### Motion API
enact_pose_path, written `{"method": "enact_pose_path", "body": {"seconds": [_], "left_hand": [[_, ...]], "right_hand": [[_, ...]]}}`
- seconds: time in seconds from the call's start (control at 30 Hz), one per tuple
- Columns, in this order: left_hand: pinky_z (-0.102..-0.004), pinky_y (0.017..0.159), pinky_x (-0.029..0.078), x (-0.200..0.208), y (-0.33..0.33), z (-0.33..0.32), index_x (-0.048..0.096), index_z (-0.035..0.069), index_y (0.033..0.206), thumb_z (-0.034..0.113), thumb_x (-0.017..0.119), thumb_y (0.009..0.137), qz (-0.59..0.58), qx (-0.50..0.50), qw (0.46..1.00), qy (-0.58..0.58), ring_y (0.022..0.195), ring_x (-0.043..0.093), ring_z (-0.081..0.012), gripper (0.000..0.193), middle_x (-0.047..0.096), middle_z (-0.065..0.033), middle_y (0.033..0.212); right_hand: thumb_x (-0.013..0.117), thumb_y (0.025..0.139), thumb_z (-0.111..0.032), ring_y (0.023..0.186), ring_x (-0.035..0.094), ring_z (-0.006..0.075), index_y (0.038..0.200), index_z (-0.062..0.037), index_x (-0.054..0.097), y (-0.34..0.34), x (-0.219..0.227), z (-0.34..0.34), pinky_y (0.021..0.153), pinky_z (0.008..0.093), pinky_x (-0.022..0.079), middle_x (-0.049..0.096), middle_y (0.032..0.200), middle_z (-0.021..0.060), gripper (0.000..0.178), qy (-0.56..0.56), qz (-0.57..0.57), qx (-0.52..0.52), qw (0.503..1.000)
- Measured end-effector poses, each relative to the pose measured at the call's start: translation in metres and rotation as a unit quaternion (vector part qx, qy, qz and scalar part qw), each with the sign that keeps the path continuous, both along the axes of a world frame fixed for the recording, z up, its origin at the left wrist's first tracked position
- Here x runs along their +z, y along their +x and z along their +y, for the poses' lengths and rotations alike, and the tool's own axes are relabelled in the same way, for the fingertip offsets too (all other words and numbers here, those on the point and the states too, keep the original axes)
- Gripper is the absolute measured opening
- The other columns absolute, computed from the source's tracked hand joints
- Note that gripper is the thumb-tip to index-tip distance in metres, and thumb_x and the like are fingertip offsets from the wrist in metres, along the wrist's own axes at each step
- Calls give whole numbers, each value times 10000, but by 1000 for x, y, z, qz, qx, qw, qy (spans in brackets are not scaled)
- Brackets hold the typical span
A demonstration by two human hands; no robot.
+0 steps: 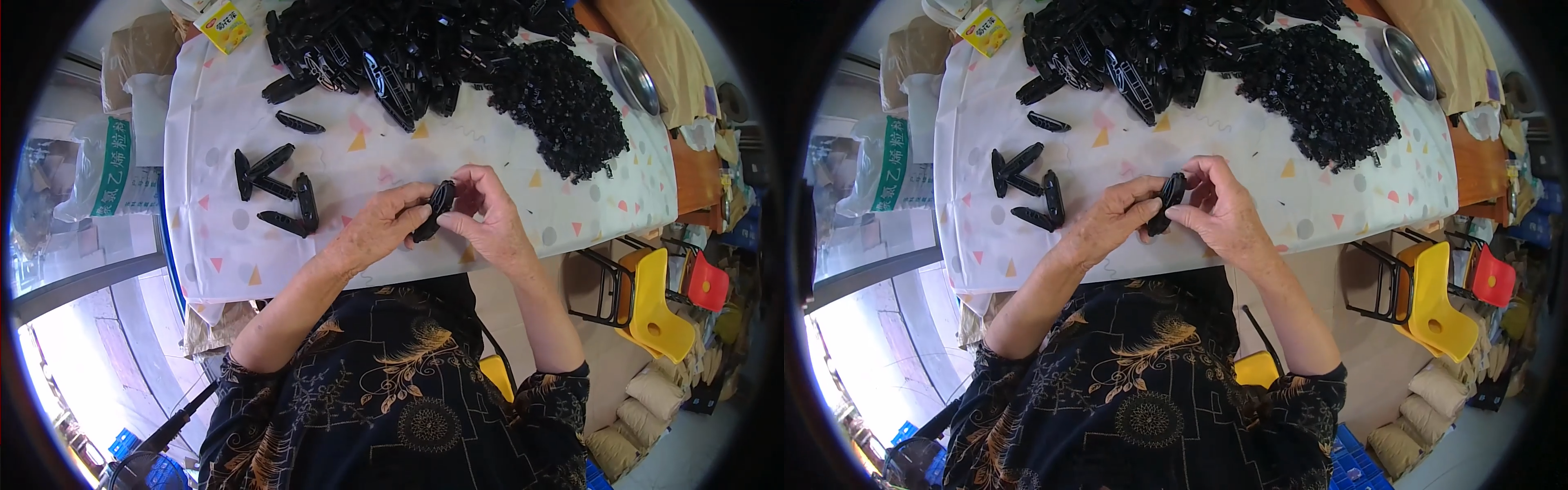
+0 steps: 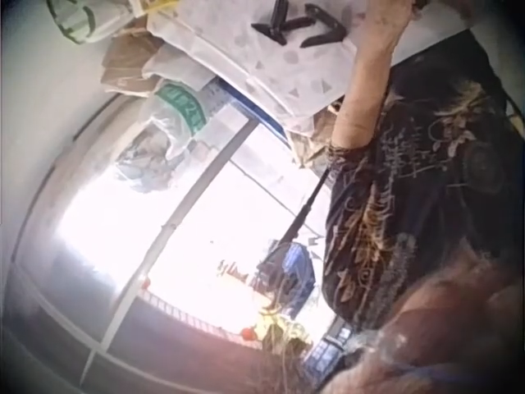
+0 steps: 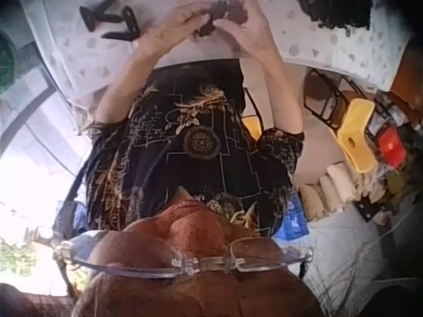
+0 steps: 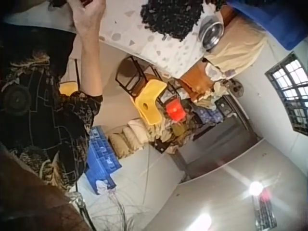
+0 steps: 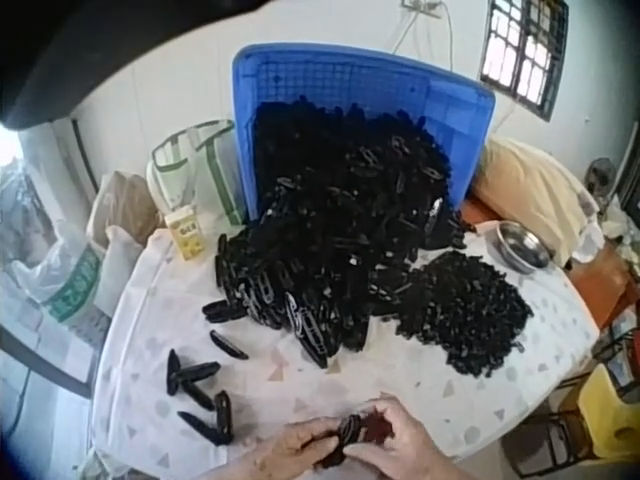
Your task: Assembling small black plastic components by inserting small pins into the housings.
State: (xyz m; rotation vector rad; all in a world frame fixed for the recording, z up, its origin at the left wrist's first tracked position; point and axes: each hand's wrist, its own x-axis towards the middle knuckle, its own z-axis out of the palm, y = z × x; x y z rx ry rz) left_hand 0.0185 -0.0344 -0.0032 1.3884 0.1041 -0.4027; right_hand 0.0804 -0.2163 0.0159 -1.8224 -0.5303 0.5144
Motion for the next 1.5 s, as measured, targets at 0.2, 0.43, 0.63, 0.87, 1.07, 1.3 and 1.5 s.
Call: {"method": "enact_pose_path", "body": {"seconds": [0.2,0.43,0.63,0.87,1.07,1.3,1.5], "left_hand": [[-252,615,470,1,-2,-6,250,71,1398,-40,611,810,-111,-25,987,114,682,546,-97,699,592,-60,838],[-247,652,494,2,9,-13,255,98,1387,-71,543,832,-85,44,993,66,791,576,-101,647,603,-74,1010],[-254,680,512,6,32,-7,310,98,1357,-67,532,843,-76,8,994,80,856,609,-144,584,598,-99,1135],[-386,690,449,5,69,53,557,91,1049,50,631,753,-370,105,770,509,719,560,-279,308,553,-75,745],[-353,703,432,-15,42,112,572,88,938,46,611,695,-345,66,660,664,746,537,-225,249,502,-50,755],[-354,738,419,5,12,154,578,84,965,94,663,697,-245,113,672,690,857,543,-227,282,528,-62,869],[-369,763,433,-3,73,161,567,66,965,72,617,730,-283,121,635,709,917,539,-262,241,532,-82,923]], "right_hand": [[663,813,-6,894,560,103,1241,-19,464,0,-21,0,834,258,466,575,1012,21,472,135,201,-22,970],[618,836,28,995,590,154,1289,-3,458,1,-17,16,900,285,461,617,1087,75,481,160,228,-66,958],[605,830,48,890,576,113,1235,14,492,11,-22,24,800,249,489,586,985,38,423,180,183,-139,956],[667,796,-101,859,579,226,985,-74,633,104,2,0,764,334,455,595,907,71,193,-220,-335,-159,902],[624,831,-223,827,549,274,853,-99,608,157,-8,-13,702,410,430,566,855,56,127,-460,-490,-118,732],[628,801,-99,806,537,301,828,-67,575,160,-5,-12,709,420,423,558,819,82,68,-391,-426,-94,810],[642,798,-41,652,549,208,877,-36,599,156,-17,-31,621,332,457,573,754,79,90,-289,-410,-129,855]]}}
